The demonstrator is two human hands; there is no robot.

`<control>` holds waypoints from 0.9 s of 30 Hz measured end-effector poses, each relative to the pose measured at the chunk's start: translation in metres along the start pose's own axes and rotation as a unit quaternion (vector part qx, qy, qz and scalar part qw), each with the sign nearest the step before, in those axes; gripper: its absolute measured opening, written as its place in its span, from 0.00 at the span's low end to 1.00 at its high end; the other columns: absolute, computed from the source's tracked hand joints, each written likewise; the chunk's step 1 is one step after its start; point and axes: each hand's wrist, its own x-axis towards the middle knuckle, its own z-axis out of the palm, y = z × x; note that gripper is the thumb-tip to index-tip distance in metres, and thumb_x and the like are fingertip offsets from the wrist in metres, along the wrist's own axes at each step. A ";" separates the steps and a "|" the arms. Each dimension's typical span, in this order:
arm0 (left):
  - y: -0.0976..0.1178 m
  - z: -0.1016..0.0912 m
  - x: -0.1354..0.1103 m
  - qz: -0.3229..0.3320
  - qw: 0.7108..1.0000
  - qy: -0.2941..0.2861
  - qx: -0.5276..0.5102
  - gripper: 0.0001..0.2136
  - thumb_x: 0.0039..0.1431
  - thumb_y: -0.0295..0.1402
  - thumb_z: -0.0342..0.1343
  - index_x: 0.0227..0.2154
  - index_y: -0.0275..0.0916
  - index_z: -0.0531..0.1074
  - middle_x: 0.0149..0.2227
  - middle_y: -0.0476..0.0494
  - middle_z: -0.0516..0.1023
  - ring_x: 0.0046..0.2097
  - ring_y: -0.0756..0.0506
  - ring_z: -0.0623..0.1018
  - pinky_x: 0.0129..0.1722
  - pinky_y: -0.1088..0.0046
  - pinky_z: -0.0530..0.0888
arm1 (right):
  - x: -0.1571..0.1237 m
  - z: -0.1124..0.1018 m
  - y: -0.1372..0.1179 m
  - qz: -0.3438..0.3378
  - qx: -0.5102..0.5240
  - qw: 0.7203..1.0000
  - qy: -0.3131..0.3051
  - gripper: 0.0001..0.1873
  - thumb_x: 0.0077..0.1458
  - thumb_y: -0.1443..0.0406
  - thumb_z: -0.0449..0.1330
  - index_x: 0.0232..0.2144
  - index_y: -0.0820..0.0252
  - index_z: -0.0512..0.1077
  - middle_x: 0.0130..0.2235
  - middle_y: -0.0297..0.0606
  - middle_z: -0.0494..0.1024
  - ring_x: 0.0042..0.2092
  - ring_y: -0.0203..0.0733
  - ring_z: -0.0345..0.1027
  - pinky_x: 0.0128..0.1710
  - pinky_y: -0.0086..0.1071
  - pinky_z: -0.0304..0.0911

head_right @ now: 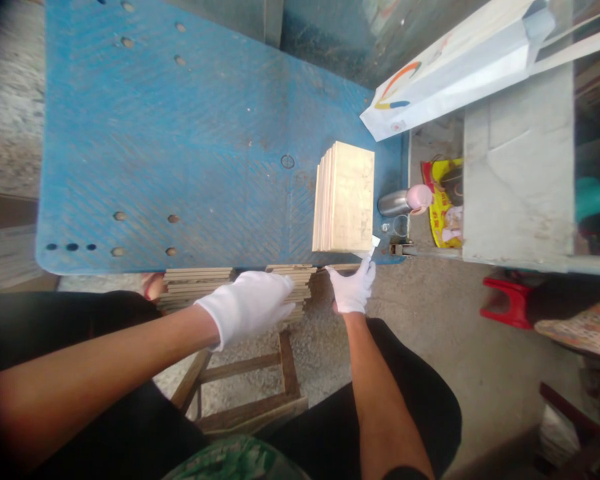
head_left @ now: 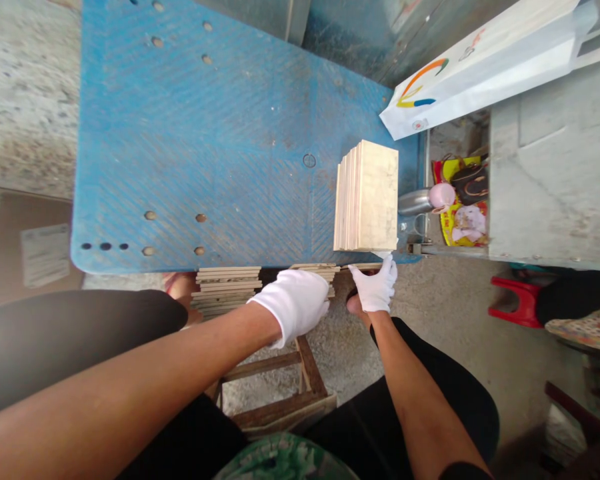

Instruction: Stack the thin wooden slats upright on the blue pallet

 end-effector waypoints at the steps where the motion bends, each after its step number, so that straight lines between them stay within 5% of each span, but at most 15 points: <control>1: 0.000 0.000 0.000 -0.001 1.000 -0.003 0.000 0.16 0.62 0.35 0.46 0.41 0.28 0.74 0.39 0.28 0.79 0.43 0.30 0.79 0.37 0.57 0.75 | -0.001 0.000 -0.001 0.000 0.000 1.000 0.005 0.60 0.34 0.43 0.67 0.64 0.58 0.51 0.63 0.54 0.54 0.59 0.66 0.58 0.53 0.56 0.59; 8: 0.001 0.000 0.001 0.005 1.000 -0.010 0.004 0.16 0.63 0.34 0.45 0.42 0.29 0.74 0.41 0.29 0.78 0.44 0.31 0.79 0.38 0.56 0.75 | -0.008 -0.001 0.000 0.020 0.025 0.999 0.030 0.56 0.35 0.46 0.68 0.63 0.63 0.56 0.62 0.56 0.55 0.60 0.63 0.55 0.56 0.52 0.57; 13: 0.004 0.001 0.002 0.014 1.000 0.015 0.006 0.16 0.62 0.34 0.46 0.41 0.29 0.74 0.39 0.28 0.78 0.42 0.30 0.79 0.37 0.56 0.75 | -0.016 -0.022 0.000 0.022 0.041 0.996 0.071 0.53 0.35 0.47 0.69 0.61 0.66 0.60 0.62 0.58 0.56 0.62 0.61 0.52 0.59 0.49 0.54; 27: 0.029 0.000 -0.002 0.102 0.978 0.180 -0.041 0.16 0.65 0.38 0.44 0.45 0.32 0.70 0.40 0.33 0.77 0.42 0.37 0.78 0.41 0.62 0.73 | -0.067 -0.175 -0.035 -0.177 0.052 0.949 0.256 0.50 0.37 0.47 0.68 0.58 0.69 0.63 0.57 0.55 0.67 0.59 0.59 0.59 0.58 0.51 0.59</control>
